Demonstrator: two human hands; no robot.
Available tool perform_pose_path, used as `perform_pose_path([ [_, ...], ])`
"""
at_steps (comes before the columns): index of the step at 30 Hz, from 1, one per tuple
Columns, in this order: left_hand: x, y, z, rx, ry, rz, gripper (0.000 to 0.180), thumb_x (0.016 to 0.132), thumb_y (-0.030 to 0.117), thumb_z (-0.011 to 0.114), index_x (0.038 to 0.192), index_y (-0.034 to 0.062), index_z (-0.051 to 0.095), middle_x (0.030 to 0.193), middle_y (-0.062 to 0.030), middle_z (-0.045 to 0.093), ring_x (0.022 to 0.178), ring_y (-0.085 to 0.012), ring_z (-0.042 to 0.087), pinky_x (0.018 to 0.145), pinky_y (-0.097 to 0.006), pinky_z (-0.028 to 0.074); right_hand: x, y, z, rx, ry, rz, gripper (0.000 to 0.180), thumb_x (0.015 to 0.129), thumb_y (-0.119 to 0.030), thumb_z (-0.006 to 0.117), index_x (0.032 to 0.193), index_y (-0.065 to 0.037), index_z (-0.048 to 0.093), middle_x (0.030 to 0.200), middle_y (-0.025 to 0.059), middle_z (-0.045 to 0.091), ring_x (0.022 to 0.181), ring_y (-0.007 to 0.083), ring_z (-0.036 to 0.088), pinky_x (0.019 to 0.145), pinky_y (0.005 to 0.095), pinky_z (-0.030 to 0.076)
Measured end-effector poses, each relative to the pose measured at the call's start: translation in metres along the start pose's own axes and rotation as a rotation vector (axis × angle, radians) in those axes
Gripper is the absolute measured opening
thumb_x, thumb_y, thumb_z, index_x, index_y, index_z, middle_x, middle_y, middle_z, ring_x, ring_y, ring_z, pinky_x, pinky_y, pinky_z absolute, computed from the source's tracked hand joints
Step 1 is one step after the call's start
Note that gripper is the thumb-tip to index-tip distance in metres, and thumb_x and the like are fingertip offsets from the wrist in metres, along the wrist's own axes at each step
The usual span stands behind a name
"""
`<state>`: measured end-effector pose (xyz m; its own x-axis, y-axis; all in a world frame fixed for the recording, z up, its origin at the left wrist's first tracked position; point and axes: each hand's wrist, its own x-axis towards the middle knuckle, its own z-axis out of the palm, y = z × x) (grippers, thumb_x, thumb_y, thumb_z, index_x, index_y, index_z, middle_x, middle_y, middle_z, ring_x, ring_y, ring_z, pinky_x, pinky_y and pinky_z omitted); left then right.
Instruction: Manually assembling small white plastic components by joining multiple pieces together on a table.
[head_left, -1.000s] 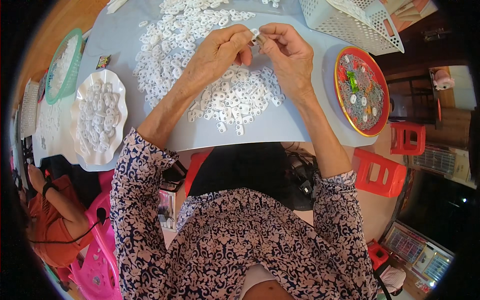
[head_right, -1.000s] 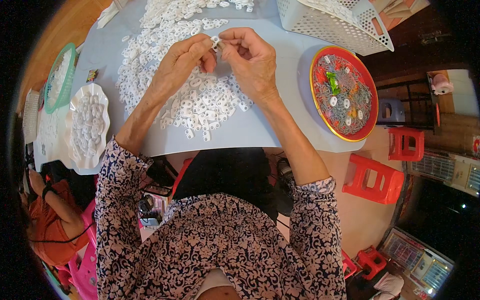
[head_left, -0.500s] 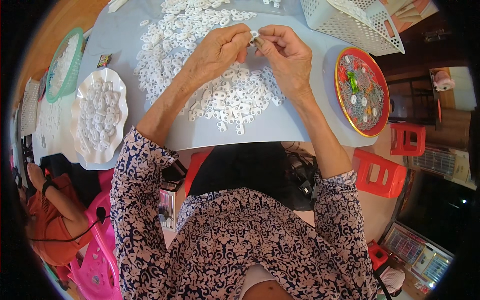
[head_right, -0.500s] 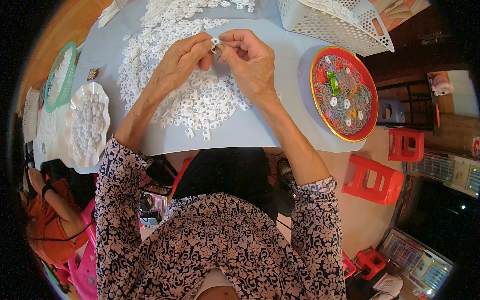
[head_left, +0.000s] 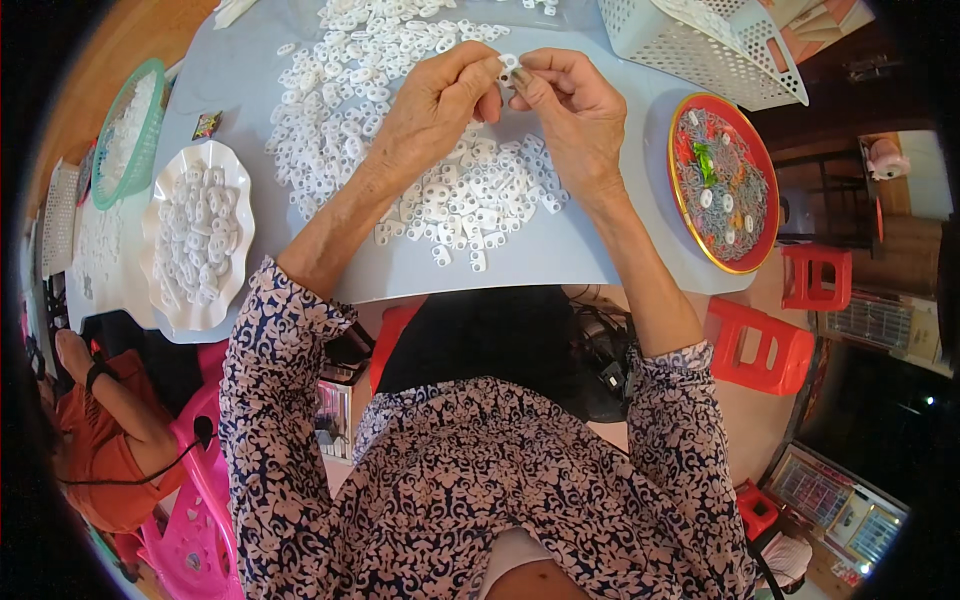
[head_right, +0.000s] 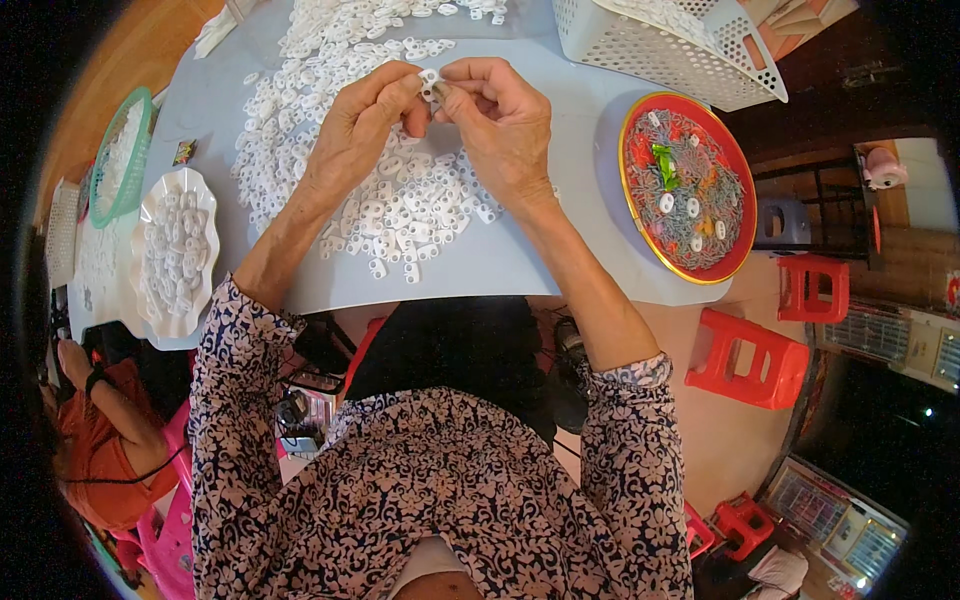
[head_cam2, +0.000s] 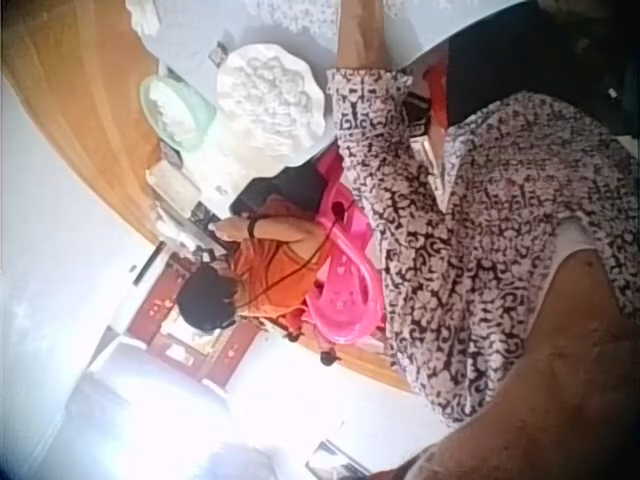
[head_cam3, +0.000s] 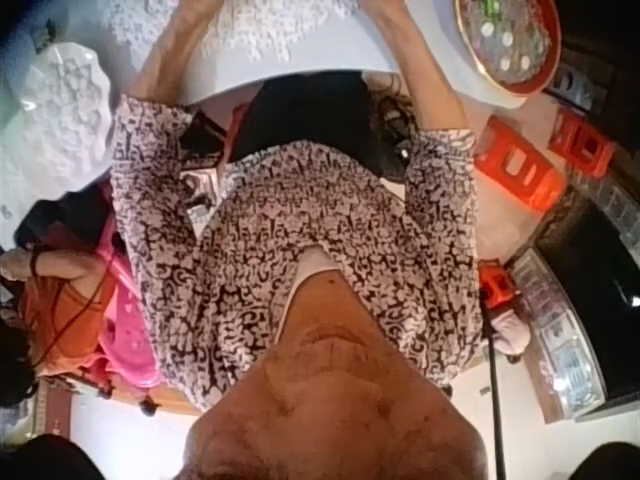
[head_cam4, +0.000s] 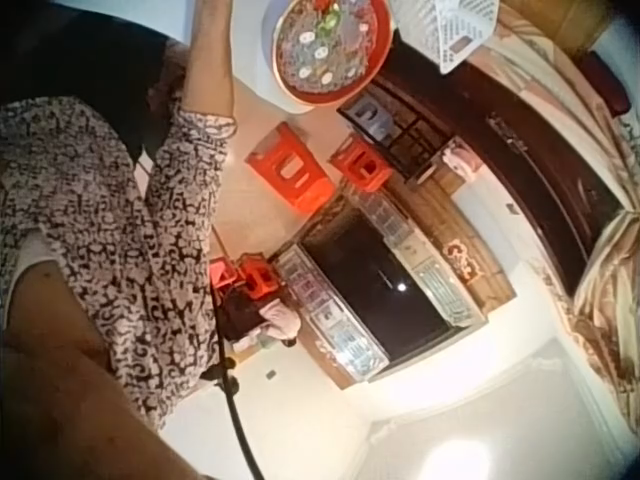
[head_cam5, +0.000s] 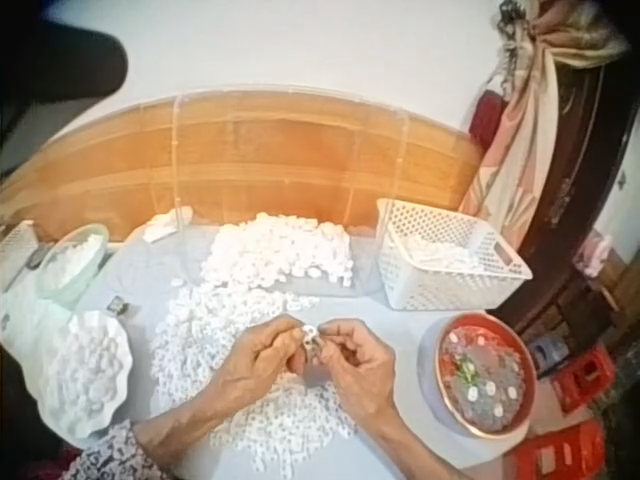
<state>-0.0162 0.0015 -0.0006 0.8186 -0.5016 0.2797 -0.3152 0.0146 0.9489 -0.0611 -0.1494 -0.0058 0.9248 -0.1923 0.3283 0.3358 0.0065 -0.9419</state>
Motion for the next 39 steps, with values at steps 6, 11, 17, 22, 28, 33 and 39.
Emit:
perform_pose_path([
  [6, 0.001, -0.005, 0.001, 0.041, 0.002, -0.017, 0.026, 0.096, 0.023, 0.044, 0.088, 0.0026, 0.059, 0.062, -0.0008, 0.054, 0.058, -0.0077, 0.045, 0.055, -0.023, 0.038, -0.001, 0.004, -0.001, 0.009, 0.013, 0.017, 0.016, 0.086, -0.005, 0.061, 0.101, 0.002, 0.06, 0.084, 0.0062, 0.065, 0.069, 0.0094, 0.061, 0.063, 0.0208, 0.05],
  [11, 0.004, -0.005, -0.007, 0.085, -0.051, -0.037, 0.028, 0.095, 0.024, 0.044, 0.085, 0.003, 0.059, 0.06, -0.0001, 0.054, 0.055, -0.0077, 0.045, 0.052, -0.024, 0.037, -0.001, -0.002, -0.002, -0.041, -0.031, 0.011, 0.021, 0.085, -0.004, 0.062, 0.105, 0.001, 0.059, 0.084, 0.0053, 0.064, 0.07, 0.009, 0.06, 0.063, 0.0211, 0.049],
  [17, 0.003, -0.006, -0.012, 0.045, -0.103, -0.072, 0.028, 0.094, 0.024, 0.043, 0.082, 0.0053, 0.06, 0.06, 0.0001, 0.053, 0.055, -0.0064, 0.046, 0.051, -0.023, 0.036, 0.0, 0.0, -0.007, -0.207, -0.162, -0.095, 0.031, 0.078, -0.002, 0.067, 0.108, -0.002, 0.061, 0.078, 0.0005, 0.059, 0.068, 0.0073, 0.055, 0.062, 0.0214, 0.048],
  [22, 0.003, -0.001, -0.008, 0.035, -0.079, -0.062, 0.027, 0.094, 0.022, 0.044, 0.079, 0.0054, 0.059, 0.06, 0.0006, 0.051, 0.056, -0.0051, 0.047, 0.052, -0.022, 0.037, 0.002, 0.004, -0.007, -0.247, -0.161, -0.163, 0.03, 0.074, -0.002, 0.071, 0.103, -0.004, 0.064, 0.073, -0.0007, 0.056, 0.065, 0.007, 0.054, 0.062, 0.0215, 0.049],
  [28, 0.001, -0.003, -0.003, 0.013, -0.036, -0.052, 0.027, 0.094, 0.022, 0.044, 0.079, 0.0055, 0.059, 0.061, 0.0008, 0.052, 0.056, -0.0056, 0.047, 0.052, -0.022, 0.037, 0.0, -0.005, -0.003, -0.434, -0.137, -0.294, 0.027, 0.073, -0.004, 0.072, 0.099, -0.005, 0.064, 0.07, 0.0018, 0.058, 0.062, 0.0096, 0.055, 0.061, 0.0225, 0.05],
  [33, 0.0, -0.009, -0.004, 0.066, -0.088, -0.032, 0.028, 0.095, 0.024, 0.042, 0.08, 0.0054, 0.058, 0.06, 0.0003, 0.05, 0.055, -0.0071, 0.044, 0.051, -0.024, 0.036, -0.001, -0.01, -0.003, -0.536, -0.139, -0.307, 0.023, 0.075, -0.007, 0.071, 0.095, -0.003, 0.061, 0.072, 0.0051, 0.062, 0.063, 0.013, 0.06, 0.061, 0.0251, 0.051],
  [39, -0.003, 0.001, 0.001, 0.093, -0.09, -0.059, 0.029, 0.097, 0.023, 0.041, 0.082, 0.0031, 0.055, 0.061, -0.0002, 0.047, 0.059, -0.0079, 0.043, 0.055, -0.024, 0.036, -0.002, -0.008, -0.004, -0.558, -0.136, -0.296, 0.019, 0.077, -0.008, 0.07, 0.091, -0.002, 0.059, 0.07, 0.0075, 0.062, 0.063, 0.0158, 0.062, 0.06, 0.0264, 0.052],
])
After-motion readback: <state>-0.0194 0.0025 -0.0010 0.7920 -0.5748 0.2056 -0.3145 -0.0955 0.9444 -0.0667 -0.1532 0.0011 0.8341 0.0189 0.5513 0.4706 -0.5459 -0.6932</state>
